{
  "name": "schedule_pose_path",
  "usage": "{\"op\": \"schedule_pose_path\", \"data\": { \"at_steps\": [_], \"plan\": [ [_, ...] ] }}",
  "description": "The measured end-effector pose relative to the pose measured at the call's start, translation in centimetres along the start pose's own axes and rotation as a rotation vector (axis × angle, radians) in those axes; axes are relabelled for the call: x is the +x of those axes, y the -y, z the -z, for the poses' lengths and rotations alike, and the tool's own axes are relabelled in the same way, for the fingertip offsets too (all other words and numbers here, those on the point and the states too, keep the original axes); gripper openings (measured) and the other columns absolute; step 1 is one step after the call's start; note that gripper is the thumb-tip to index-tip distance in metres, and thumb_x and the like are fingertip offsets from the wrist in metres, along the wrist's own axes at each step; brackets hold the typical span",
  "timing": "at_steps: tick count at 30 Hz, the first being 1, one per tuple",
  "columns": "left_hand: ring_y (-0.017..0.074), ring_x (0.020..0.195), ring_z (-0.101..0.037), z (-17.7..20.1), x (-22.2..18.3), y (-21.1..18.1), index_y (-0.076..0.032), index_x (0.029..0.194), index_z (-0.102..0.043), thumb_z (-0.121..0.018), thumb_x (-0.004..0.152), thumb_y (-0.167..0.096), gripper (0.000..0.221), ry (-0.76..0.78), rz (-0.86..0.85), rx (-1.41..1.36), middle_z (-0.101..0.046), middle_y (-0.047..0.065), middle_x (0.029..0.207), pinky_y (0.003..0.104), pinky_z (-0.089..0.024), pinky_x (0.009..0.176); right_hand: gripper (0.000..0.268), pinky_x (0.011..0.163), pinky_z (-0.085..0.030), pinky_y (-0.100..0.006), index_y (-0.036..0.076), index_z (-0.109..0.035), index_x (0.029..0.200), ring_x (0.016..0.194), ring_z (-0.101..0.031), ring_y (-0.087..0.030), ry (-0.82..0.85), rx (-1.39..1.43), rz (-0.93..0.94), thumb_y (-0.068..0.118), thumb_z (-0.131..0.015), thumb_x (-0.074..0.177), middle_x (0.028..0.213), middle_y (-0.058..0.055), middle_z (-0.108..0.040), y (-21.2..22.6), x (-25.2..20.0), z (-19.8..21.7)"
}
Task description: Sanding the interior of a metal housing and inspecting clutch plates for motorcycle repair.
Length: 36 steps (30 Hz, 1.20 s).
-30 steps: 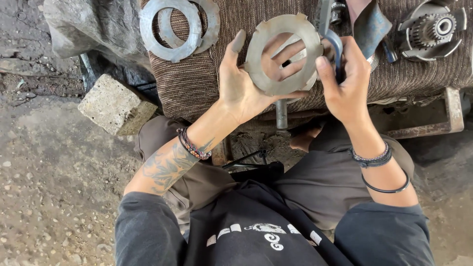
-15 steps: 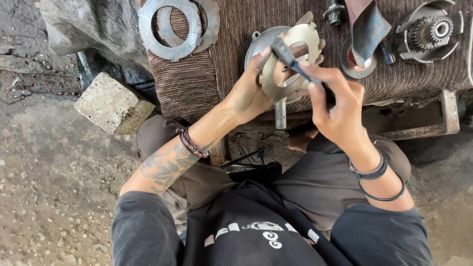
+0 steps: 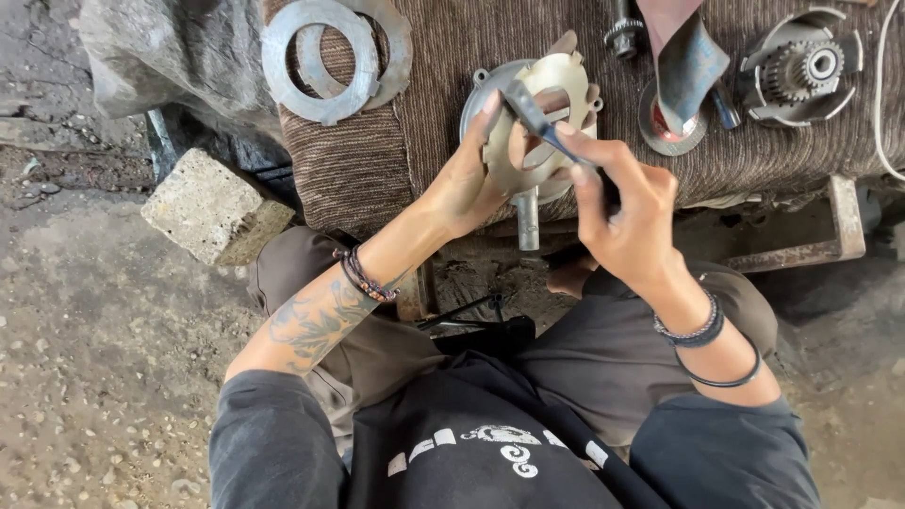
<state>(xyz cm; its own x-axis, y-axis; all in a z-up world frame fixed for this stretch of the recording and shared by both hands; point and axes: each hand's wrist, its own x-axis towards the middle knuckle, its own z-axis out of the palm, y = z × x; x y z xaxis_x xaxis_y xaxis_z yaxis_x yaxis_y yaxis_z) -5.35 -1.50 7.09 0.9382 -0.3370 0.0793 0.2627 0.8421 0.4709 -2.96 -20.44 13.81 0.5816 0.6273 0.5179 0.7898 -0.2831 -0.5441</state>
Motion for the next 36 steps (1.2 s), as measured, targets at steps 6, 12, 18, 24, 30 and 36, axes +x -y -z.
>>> {"op": "schedule_pose_path", "data": {
  "at_steps": [6, 12, 18, 24, 30, 36],
  "plan": [
    [0.0287, 0.098, -0.072, -1.5, 0.1, 0.1, -0.014, 0.154, -0.044, -0.05, 0.084, -0.077, 0.094, -0.132, 0.093, 0.317, -0.057, 0.014, 0.145, 0.044, -0.055, 0.103, 0.028, 0.048, -0.028, -0.025, -0.014, -0.062, 0.123, 0.051, -0.041, -0.01, -0.108, -0.1, -0.018, 0.009, -0.048, 0.115, 0.123, -0.029, -0.073, 0.5, 0.1, 0.5],
    [0.0608, 0.149, -0.023, -4.2, 0.0, -1.5, 0.003, 0.158, -0.022, -0.049, 0.096, -0.061, 0.093, -0.178, 0.161, 0.178, -0.014, 0.036, 0.165, 0.07, -0.015, 0.123, 0.025, 0.079, -0.059, -0.045, -0.007, -0.067, 0.111, 0.104, -0.072, -0.044, -0.142, -0.038, 0.047, 0.013, -0.052, 0.113, 0.117, -0.026, -0.075, 0.2, 1.0, 0.3],
    [0.0285, 0.155, -0.042, -3.2, -0.4, 0.9, -0.021, 0.163, -0.025, -0.039, 0.098, -0.071, 0.084, 0.029, 0.056, 0.563, -0.027, 0.01, 0.172, 0.042, -0.053, 0.106, 0.021, 0.053, -0.034, -0.027, -0.012, -0.059, 0.128, 0.057, -0.044, -0.012, -0.123, -0.061, -0.047, -0.001, -0.048, 0.114, 0.123, -0.026, -0.069, -0.3, 1.2, 0.2],
    [0.0375, 0.143, -0.052, -2.5, 0.0, 0.0, -0.004, 0.161, -0.034, -0.047, 0.095, -0.06, 0.088, -0.013, 0.057, -0.013, -0.048, 0.02, 0.158, 0.051, -0.066, 0.082, 0.02, 0.051, -0.036, -0.028, -0.009, -0.041, 0.123, 0.053, -0.042, -0.017, -0.173, 0.216, -0.132, 0.009, -0.034, 0.117, 0.09, -0.024, -0.052, 0.6, 1.5, 1.6],
    [0.0403, 0.125, -0.064, -2.4, 0.0, 0.3, -0.006, 0.155, -0.035, -0.041, 0.084, -0.073, 0.098, -0.131, 0.089, 0.187, -0.052, 0.025, 0.149, 0.058, -0.064, 0.096, 0.025, 0.057, -0.042, -0.033, -0.013, -0.067, 0.111, 0.067, -0.06, -0.024, -0.114, -0.001, 0.014, 0.008, -0.054, 0.112, 0.097, -0.024, -0.073, 1.4, 0.5, -0.6],
    [0.0314, 0.131, -0.057, -2.6, -0.1, 0.2, -0.011, 0.16, -0.026, -0.036, 0.08, -0.077, 0.104, -0.207, 0.178, 0.237, -0.04, 0.02, 0.163, 0.04, -0.058, 0.092, 0.024, 0.055, -0.039, -0.032, -0.002, -0.066, 0.084, 0.059, -0.054, -0.02, -0.035, -0.062, 0.068, -0.003, -0.056, 0.105, 0.073, -0.013, -0.066, 1.7, 0.9, 0.1]
  ]
}}
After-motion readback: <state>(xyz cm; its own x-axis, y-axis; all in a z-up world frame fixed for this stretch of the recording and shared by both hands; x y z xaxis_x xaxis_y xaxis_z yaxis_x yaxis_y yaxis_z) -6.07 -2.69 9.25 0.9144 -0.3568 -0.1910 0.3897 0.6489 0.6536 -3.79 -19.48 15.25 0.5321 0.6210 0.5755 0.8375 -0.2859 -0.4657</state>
